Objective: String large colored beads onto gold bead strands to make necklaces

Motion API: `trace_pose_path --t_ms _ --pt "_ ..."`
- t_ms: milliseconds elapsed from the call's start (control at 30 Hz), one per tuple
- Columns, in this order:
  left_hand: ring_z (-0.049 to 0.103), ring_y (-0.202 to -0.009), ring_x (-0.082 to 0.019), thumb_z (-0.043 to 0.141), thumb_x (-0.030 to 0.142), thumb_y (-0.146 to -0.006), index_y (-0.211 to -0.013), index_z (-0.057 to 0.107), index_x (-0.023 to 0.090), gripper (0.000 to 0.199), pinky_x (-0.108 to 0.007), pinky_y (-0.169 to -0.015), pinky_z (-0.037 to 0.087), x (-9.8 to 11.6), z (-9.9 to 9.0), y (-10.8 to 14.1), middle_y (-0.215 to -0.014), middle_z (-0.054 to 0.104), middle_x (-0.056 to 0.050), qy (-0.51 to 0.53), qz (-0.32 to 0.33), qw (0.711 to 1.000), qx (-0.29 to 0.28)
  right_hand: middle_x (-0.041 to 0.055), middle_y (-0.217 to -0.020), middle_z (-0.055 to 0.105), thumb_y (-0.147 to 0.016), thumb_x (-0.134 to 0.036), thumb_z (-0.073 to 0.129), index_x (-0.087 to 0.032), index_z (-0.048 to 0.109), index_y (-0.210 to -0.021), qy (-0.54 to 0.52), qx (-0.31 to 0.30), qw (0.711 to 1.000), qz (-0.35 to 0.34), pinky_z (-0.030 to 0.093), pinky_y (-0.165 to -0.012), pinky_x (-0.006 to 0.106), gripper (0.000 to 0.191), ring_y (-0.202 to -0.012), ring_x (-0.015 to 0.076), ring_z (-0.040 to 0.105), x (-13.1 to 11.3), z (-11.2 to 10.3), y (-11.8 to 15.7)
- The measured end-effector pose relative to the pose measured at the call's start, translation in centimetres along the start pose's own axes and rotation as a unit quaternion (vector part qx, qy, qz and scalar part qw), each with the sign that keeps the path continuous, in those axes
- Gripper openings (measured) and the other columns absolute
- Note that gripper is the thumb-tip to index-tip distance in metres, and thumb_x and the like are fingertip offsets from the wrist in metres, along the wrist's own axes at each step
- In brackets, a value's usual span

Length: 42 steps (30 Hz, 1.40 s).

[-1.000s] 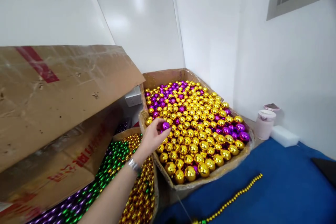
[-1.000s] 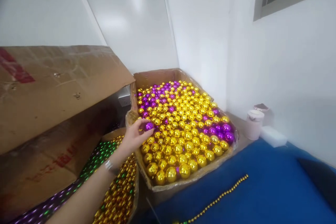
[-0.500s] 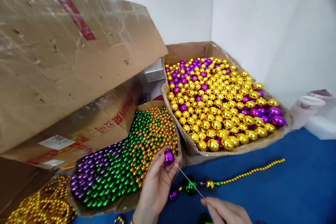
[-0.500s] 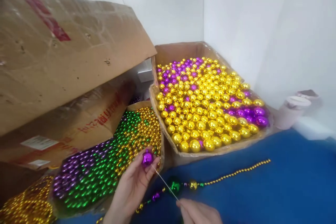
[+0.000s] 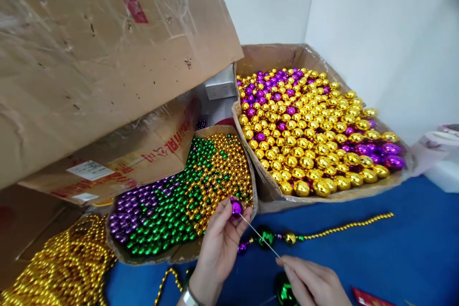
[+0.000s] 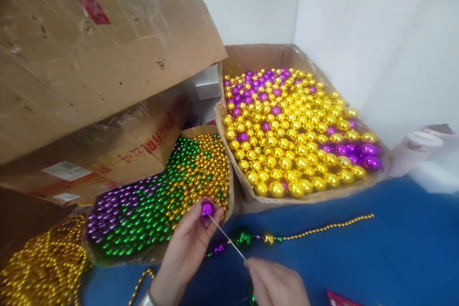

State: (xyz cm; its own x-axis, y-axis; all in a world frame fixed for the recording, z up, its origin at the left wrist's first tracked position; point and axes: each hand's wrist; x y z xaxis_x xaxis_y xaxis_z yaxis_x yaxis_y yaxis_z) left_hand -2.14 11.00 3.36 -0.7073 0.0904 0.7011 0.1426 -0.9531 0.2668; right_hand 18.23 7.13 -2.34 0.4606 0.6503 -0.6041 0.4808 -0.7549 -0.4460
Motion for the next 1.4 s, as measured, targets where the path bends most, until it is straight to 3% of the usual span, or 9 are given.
trace_pose_path --t_ms 133,333,467,767,1000,1400 --pt "0.062 -0.081 -0.014 0.061 0.02 -0.082 -0.111 0.058 0.02 0.03 -0.023 -0.068 0.051 0.9 -0.8 0.6 -0.099 0.062 -0.005 -0.107 0.007 0.992 -0.067 0.0065 -0.09 0.072 -0.089 -0.015 0.046 -0.017 0.058 -0.107 0.0 0.026 1.0 -0.009 0.056 -0.075 0.022 0.022 -0.08 0.017 0.07 0.1 -0.6 0.0" --pt "0.058 -0.077 -0.013 0.058 0.02 -0.084 -0.102 0.057 0.02 0.019 -0.023 -0.062 0.046 1.9 -1.8 1.4 -0.103 0.058 -0.006 -0.201 0.03 0.973 -0.109 0.005 -0.081 0.069 -0.091 -0.015 0.043 -0.018 0.06 -0.109 0.003 -0.023 1.0 0.008 0.055 -0.076 0.027 0.025 -0.081 0.018 0.068 -0.3 -1.0 0.2" --pt "0.057 -0.078 -0.013 0.061 0.02 -0.081 -0.105 0.058 0.019 0.023 -0.022 -0.065 0.046 2.4 -2.2 1.7 -0.106 0.057 -0.007 -0.237 0.041 0.965 -0.104 0.0059 -0.09 0.07 -0.092 -0.018 0.043 -0.018 0.062 -0.107 -0.003 -0.054 0.998 0.039 0.054 -0.079 0.029 0.024 -0.085 0.0177 0.067 -0.9 -2.0 0.2" --pt "0.058 -0.076 -0.013 0.063 0.022 -0.08 -0.108 0.06 0.02 0.027 -0.022 -0.062 0.048 2.4 -2.6 1.9 -0.101 0.062 -0.006 -0.226 0.046 0.969 -0.09 0.0033 -0.094 0.071 -0.093 -0.022 0.044 -0.021 0.064 -0.104 -0.034 -0.028 0.994 0.097 0.053 -0.076 0.023 0.024 -0.085 0.0151 0.068 -1.5 -4.4 0.0" --pt "0.063 -0.087 -0.019 0.062 0.022 -0.081 -0.11 0.059 0.019 0.029 -0.03 -0.077 0.052 2.3 -2.6 2.2 -0.104 0.062 -0.008 -0.224 0.035 0.969 -0.099 0.0035 -0.1 0.071 -0.092 -0.021 0.046 -0.021 0.063 -0.108 -0.03 -0.015 0.995 0.096 0.052 -0.081 0.024 0.023 -0.09 0.0151 0.067 -1.4 -5.8 0.1" --pt "0.061 -0.081 -0.015 0.062 0.023 -0.081 -0.114 0.059 0.019 0.033 -0.024 -0.069 0.053 2.7 -3.1 3.1 -0.106 0.061 -0.008 -0.216 0.043 0.971 -0.089 0.0033 -0.101 0.071 -0.091 -0.02 0.047 -0.022 0.062 -0.109 0.012 -0.011 0.997 0.078 0.053 -0.08 0.022 0.023 -0.091 0.0148 0.067 -2.2 -7.2 0.4"
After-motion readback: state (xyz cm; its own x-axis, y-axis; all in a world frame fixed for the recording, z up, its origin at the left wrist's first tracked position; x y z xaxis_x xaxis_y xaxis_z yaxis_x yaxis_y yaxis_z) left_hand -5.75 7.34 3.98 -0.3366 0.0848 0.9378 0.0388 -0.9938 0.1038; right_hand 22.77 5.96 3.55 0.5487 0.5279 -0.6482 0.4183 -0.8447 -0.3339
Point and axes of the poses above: each hand's wrist, its own y-axis away from the middle knuckle, its own z-axis out of the palm, x = y × z
